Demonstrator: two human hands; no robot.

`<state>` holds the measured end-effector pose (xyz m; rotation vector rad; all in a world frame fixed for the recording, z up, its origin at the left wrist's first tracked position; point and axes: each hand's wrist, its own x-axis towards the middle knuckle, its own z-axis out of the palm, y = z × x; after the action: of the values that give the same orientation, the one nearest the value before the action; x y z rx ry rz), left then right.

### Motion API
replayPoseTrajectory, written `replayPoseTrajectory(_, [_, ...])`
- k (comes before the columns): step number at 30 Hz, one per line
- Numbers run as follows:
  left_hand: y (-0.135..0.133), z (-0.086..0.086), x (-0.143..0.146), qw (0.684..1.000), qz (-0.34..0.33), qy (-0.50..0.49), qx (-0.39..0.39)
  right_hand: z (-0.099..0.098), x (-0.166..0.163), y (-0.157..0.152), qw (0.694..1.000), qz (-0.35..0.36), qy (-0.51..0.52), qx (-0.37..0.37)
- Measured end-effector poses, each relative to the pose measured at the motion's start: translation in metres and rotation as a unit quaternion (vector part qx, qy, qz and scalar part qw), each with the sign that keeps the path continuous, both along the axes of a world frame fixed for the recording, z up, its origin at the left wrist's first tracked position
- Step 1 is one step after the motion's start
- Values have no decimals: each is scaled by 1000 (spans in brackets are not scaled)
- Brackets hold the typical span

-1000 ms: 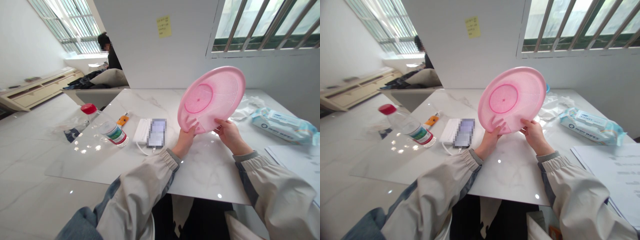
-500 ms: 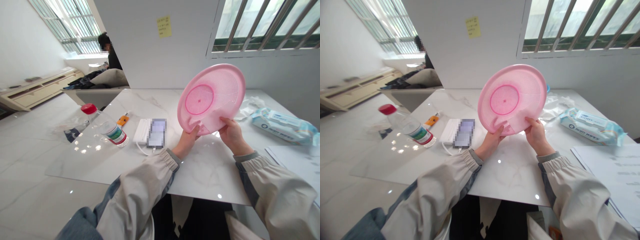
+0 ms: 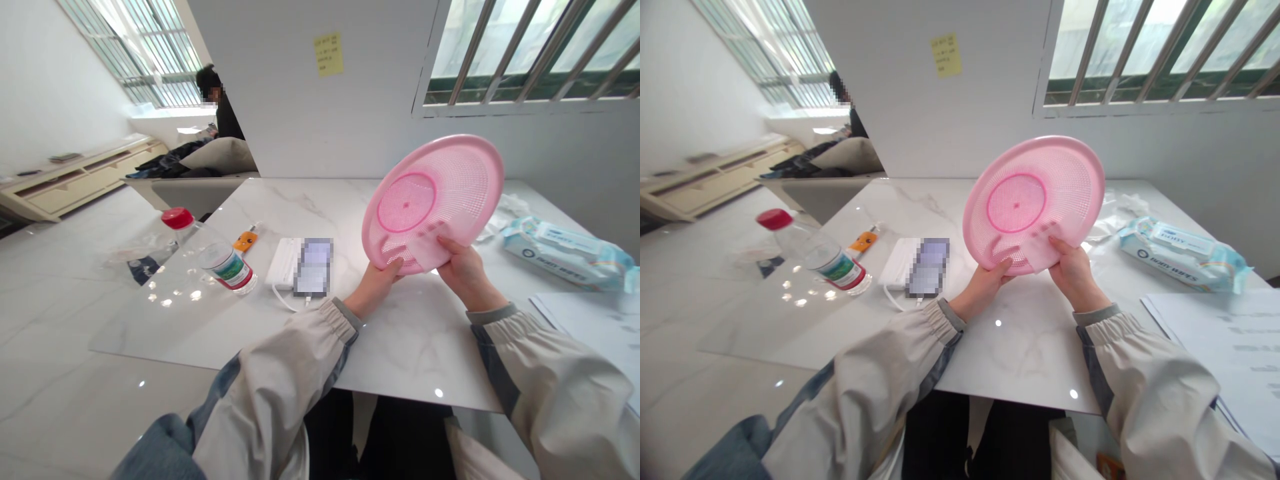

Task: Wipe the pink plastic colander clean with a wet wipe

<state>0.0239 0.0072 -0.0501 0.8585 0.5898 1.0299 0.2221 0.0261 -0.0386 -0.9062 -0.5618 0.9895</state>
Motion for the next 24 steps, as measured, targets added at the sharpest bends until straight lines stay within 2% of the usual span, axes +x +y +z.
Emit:
replayPoseTrajectory(7, [3, -4, -1, 1000, 8, 7, 10, 5, -2, -1, 1000, 1, 5, -4])
replayPoseTrajectory(12, [2, 2, -4, 998, 26, 30, 40, 9, -2, 4, 998, -57, 23, -1])
replayPoseTrajectory(16, [7, 1, -6, 991, 103, 35, 77, 15, 2, 5, 989, -142, 32, 16])
replayPoseTrajectory(24, [19, -6, -11, 948, 265, 95, 147, 18, 10, 6, 974, -219, -11, 47])
